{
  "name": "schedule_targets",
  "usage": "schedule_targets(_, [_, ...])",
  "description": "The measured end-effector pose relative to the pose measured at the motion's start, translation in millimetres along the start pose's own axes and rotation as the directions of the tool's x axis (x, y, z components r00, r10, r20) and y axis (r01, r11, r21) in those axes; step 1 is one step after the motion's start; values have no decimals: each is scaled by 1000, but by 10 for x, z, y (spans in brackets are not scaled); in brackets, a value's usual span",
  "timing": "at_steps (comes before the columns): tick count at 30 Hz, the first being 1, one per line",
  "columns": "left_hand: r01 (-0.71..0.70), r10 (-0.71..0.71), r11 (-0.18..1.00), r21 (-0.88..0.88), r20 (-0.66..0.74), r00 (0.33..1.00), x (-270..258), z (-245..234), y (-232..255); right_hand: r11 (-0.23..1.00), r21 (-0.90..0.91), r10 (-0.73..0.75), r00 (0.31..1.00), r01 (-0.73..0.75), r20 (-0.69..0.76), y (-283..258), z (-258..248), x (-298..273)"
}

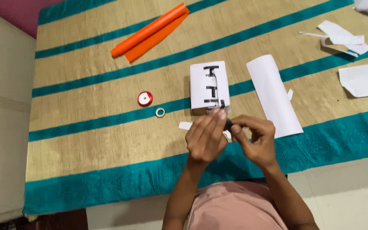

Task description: The person assembles a small paper box by folding white paper around a cardboard core and securing it with black tape. They cut paper and tape with scissors, then apply tape to the edges and corners to hold the structure together.

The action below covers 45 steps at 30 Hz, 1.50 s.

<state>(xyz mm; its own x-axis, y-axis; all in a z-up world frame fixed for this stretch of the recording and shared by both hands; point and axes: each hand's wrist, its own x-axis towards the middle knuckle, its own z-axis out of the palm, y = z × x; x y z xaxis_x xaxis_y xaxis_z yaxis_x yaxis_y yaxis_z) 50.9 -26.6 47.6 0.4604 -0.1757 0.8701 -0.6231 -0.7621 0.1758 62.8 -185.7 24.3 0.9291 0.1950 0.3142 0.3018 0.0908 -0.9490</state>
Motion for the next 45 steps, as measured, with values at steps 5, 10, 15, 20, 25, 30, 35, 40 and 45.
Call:
schedule_targets(5, [63, -66, 997, -43, -85, 994, -46, 63, 5, 969, 230, 76, 993, -94, 87, 13, 11, -19])
schedule_targets(10, [330, -347, 937, -113, -196, 917, -78, 185, 52, 975, 208, 67, 995, -81, 75, 30, 42, 5])
schedule_targets(15, [604, -661, 730, -320, -108, 743, -177, 229, 130, 961, 243, 117, 990, -132, 77, 156, 45, 0])
schedule_targets(20, [533, -539, 842, -83, -160, 827, -266, 168, 135, 975, 196, 96, 995, -101, 35, 399, 68, -19])
schedule_targets(25, [227, -227, 974, -23, 5, 974, -396, 23, 92, 958, 239, 143, 987, -157, 73, 567, 6, 23])
schedule_targets(30, [125, -125, 992, 19, 24, 992, -444, 42, 57, 948, 253, 177, 981, -192, 84, 576, 24, 33])
schedule_targets(35, [216, -217, 976, -27, -43, 975, -499, 51, 45, 953, 201, 219, 974, -227, 65, 472, 131, -64])
schedule_targets(40, [246, -249, 968, -45, -83, 965, -580, 21, 23, 957, 128, 243, 961, -259, 128, 410, 184, -118])
schedule_targets(45, [209, -211, 978, -24, -51, 976, -526, -9, 10, 945, 252, 196, 978, -208, 75, 410, 261, -116])
